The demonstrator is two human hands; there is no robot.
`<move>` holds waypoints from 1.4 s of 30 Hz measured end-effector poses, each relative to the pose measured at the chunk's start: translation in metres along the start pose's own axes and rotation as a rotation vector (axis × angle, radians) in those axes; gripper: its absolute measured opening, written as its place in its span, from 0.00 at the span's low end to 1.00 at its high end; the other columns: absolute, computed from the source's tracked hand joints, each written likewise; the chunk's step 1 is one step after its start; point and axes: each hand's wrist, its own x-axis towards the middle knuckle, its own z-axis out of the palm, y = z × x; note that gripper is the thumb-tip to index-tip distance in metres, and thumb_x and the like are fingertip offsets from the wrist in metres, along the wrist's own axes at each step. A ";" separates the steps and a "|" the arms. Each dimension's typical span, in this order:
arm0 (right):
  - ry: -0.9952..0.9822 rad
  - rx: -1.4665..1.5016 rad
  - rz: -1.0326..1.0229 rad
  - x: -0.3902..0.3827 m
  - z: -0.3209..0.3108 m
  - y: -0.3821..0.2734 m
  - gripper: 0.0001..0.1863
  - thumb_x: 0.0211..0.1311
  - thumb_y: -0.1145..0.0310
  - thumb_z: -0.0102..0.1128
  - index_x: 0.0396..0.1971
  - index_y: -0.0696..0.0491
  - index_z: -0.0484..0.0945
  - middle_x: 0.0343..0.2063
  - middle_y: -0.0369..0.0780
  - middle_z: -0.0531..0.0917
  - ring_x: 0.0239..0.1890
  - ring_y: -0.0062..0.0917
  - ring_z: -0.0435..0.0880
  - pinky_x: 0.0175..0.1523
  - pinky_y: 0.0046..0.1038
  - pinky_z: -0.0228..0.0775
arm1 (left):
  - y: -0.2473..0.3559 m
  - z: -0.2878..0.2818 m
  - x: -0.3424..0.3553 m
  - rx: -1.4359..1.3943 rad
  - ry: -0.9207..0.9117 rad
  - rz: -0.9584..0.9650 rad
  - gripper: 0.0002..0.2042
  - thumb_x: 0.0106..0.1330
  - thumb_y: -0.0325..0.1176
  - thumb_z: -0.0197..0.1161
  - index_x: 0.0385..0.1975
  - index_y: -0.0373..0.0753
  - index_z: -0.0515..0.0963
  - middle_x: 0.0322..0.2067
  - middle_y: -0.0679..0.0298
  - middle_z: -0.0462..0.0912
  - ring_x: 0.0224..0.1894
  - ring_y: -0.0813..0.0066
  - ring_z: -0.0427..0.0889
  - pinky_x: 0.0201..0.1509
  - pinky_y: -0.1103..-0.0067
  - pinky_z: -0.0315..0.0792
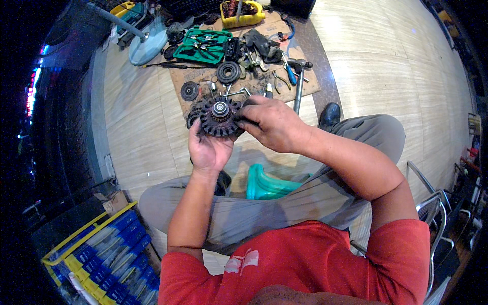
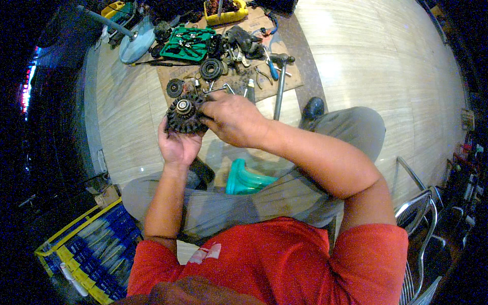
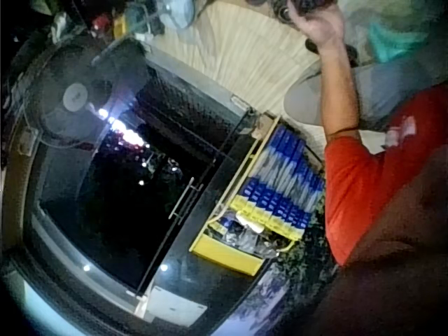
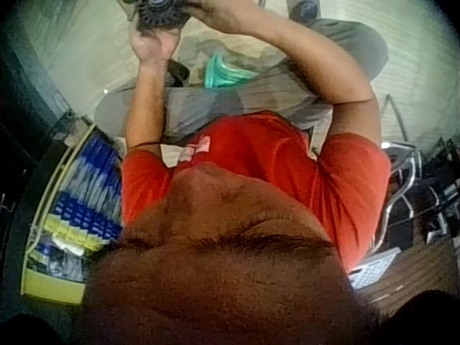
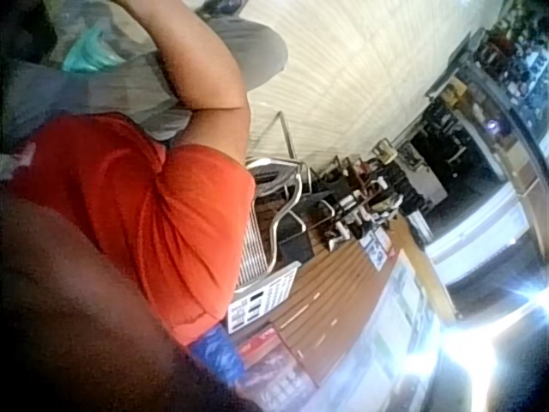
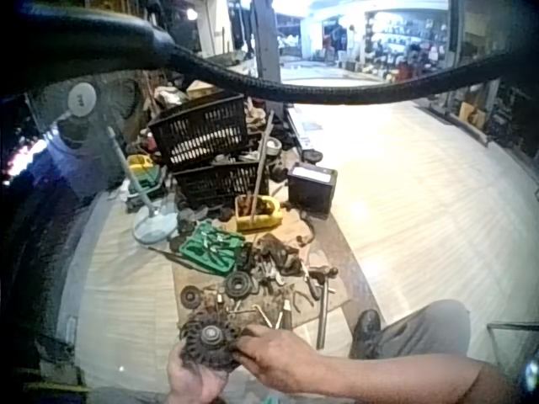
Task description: The person holds and handles various components of an alternator by hand, including the rotor and housing pieces, while sitting on the floor among several tools and mechanical parts.
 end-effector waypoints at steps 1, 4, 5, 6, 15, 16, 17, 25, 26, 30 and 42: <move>0.000 0.023 -0.003 0.000 0.000 0.000 0.09 0.56 0.71 0.63 0.36 0.57 0.80 0.31 0.46 0.78 0.36 0.44 0.79 0.39 0.40 0.72 | 0.001 0.000 0.000 -0.017 0.002 -0.005 0.26 0.68 0.49 0.42 0.59 0.39 0.70 0.57 0.55 0.75 0.58 0.57 0.73 0.61 0.61 0.68; 0.015 0.058 -0.007 -0.001 0.001 -0.002 0.08 0.55 0.69 0.62 0.33 0.56 0.79 0.30 0.47 0.78 0.36 0.46 0.78 0.39 0.43 0.72 | 0.003 0.000 0.001 -0.037 -0.035 -0.024 0.26 0.67 0.49 0.43 0.57 0.38 0.71 0.55 0.55 0.76 0.56 0.57 0.75 0.59 0.62 0.70; 0.022 0.066 -0.009 -0.001 0.001 -0.003 0.07 0.55 0.68 0.62 0.31 0.55 0.78 0.30 0.48 0.77 0.36 0.46 0.78 0.39 0.44 0.72 | 0.003 -0.001 0.001 -0.042 -0.014 -0.020 0.26 0.67 0.50 0.43 0.57 0.38 0.71 0.54 0.54 0.77 0.55 0.57 0.75 0.59 0.62 0.70; 0.030 0.067 -0.020 -0.002 0.002 -0.003 0.07 0.55 0.68 0.62 0.31 0.55 0.78 0.30 0.48 0.77 0.36 0.46 0.78 0.38 0.44 0.72 | 0.004 -0.001 0.001 -0.047 0.008 -0.016 0.27 0.66 0.50 0.43 0.57 0.38 0.72 0.53 0.54 0.77 0.55 0.57 0.76 0.58 0.62 0.70; 0.075 0.110 -0.080 -0.003 0.000 -0.006 0.07 0.52 0.71 0.64 0.30 0.56 0.78 0.29 0.48 0.77 0.34 0.47 0.78 0.37 0.44 0.72 | 0.005 -0.008 0.000 0.015 -0.003 -0.009 0.27 0.65 0.50 0.48 0.58 0.39 0.70 0.54 0.58 0.77 0.56 0.60 0.75 0.60 0.65 0.69; 0.081 0.126 -0.091 -0.003 0.001 -0.005 0.07 0.52 0.71 0.63 0.30 0.56 0.78 0.29 0.48 0.77 0.34 0.47 0.78 0.37 0.44 0.72 | 0.005 -0.009 0.000 0.014 -0.018 -0.015 0.27 0.65 0.50 0.48 0.58 0.39 0.70 0.54 0.58 0.77 0.56 0.60 0.75 0.60 0.65 0.69; 0.087 0.142 -0.102 -0.003 0.002 -0.004 0.07 0.52 0.71 0.63 0.30 0.56 0.78 0.28 0.48 0.77 0.34 0.47 0.78 0.37 0.44 0.72 | 0.004 -0.009 0.000 0.013 -0.034 -0.021 0.26 0.65 0.50 0.48 0.58 0.39 0.70 0.54 0.58 0.77 0.56 0.60 0.75 0.60 0.65 0.69; 0.029 0.188 -0.037 -0.005 0.004 -0.005 0.08 0.53 0.71 0.62 0.32 0.58 0.80 0.30 0.50 0.78 0.35 0.48 0.78 0.40 0.44 0.72 | 0.002 -0.007 0.002 0.021 0.007 0.026 0.27 0.65 0.50 0.44 0.58 0.39 0.71 0.55 0.57 0.76 0.56 0.58 0.75 0.59 0.64 0.69; 0.029 0.200 -0.030 -0.005 0.005 -0.005 0.08 0.53 0.71 0.62 0.33 0.58 0.81 0.30 0.50 0.79 0.35 0.49 0.78 0.40 0.44 0.72 | 0.001 -0.006 0.003 0.030 0.006 0.037 0.27 0.65 0.49 0.44 0.58 0.38 0.71 0.55 0.57 0.76 0.56 0.58 0.75 0.60 0.64 0.68; 0.055 0.248 -0.005 -0.006 0.011 -0.004 0.08 0.54 0.71 0.61 0.34 0.57 0.81 0.31 0.50 0.80 0.36 0.48 0.78 0.41 0.44 0.71 | 0.001 -0.006 0.001 0.053 -0.015 0.049 0.26 0.66 0.47 0.45 0.58 0.38 0.70 0.55 0.56 0.76 0.56 0.58 0.74 0.62 0.63 0.67; 0.049 0.245 0.120 -0.010 0.014 -0.012 0.11 0.56 0.70 0.61 0.40 0.55 0.81 0.31 0.49 0.80 0.35 0.44 0.78 0.40 0.40 0.71 | 0.000 -0.007 0.001 0.109 -0.033 0.143 0.22 0.68 0.40 0.48 0.60 0.40 0.68 0.57 0.60 0.74 0.59 0.61 0.72 0.63 0.63 0.65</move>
